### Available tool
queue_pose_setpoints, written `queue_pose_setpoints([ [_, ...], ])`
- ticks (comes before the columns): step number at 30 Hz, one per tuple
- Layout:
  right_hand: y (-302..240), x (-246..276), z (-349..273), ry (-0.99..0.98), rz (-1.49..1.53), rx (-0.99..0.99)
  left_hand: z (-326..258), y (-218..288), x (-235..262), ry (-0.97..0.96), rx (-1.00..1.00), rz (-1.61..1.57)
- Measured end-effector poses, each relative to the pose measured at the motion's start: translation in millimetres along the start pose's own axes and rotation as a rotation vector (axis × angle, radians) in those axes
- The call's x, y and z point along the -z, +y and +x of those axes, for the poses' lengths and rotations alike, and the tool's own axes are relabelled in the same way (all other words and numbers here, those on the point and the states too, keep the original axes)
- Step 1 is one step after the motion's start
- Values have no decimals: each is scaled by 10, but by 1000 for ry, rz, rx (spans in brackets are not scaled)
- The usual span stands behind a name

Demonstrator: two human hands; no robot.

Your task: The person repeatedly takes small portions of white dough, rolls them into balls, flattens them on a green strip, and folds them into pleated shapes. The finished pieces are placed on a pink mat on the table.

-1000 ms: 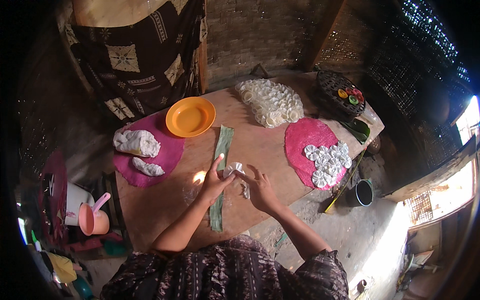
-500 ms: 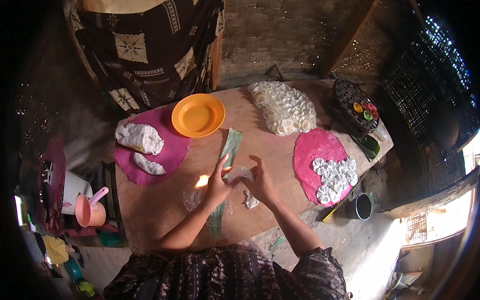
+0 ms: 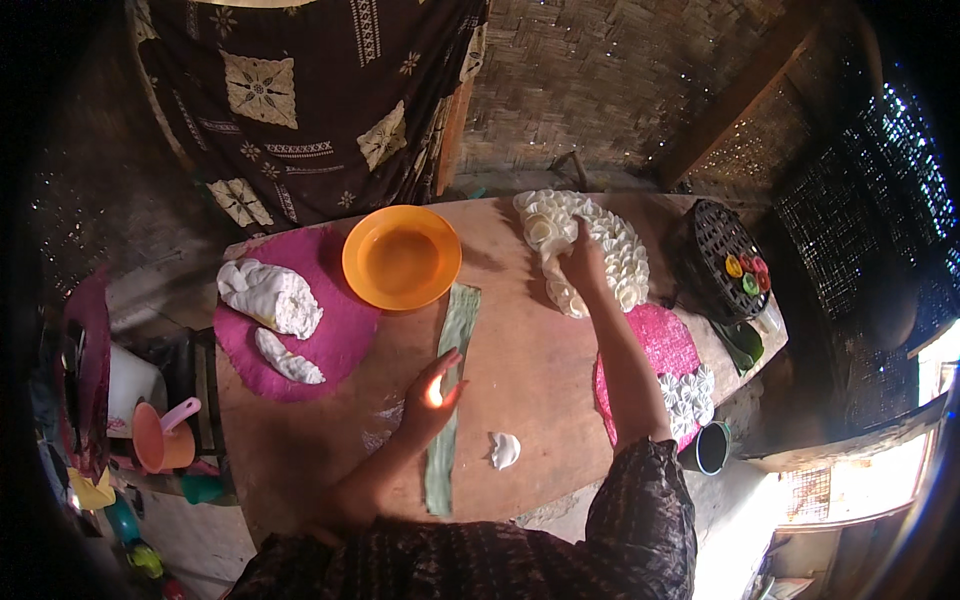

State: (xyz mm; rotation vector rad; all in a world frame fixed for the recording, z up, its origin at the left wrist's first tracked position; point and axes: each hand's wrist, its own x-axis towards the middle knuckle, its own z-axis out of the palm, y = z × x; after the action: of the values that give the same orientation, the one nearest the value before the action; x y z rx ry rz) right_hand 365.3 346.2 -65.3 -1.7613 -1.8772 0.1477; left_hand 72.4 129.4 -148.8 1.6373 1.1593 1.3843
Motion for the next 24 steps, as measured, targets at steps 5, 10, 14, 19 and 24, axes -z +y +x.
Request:
queue_pose_setpoints([
  [5, 153, -284, 555, -5, -43, -40, 69, 102, -43, -10, 79, -75],
  [10, 158, -532, 594, -134, -144, -196, 113, 142, 20, -40, 105, -3],
  [14, 73, -403, 517, -111, -263, -156, 105, 134, 10, -7, 92, -31],
  [19, -243, 2, -343, -298, 15, 48, 121, 150, 45, 15, 33, 46],
  [24, -702, 156, -2214, -892, 135, 42, 82, 209, 101, 141, -56, 266],
])
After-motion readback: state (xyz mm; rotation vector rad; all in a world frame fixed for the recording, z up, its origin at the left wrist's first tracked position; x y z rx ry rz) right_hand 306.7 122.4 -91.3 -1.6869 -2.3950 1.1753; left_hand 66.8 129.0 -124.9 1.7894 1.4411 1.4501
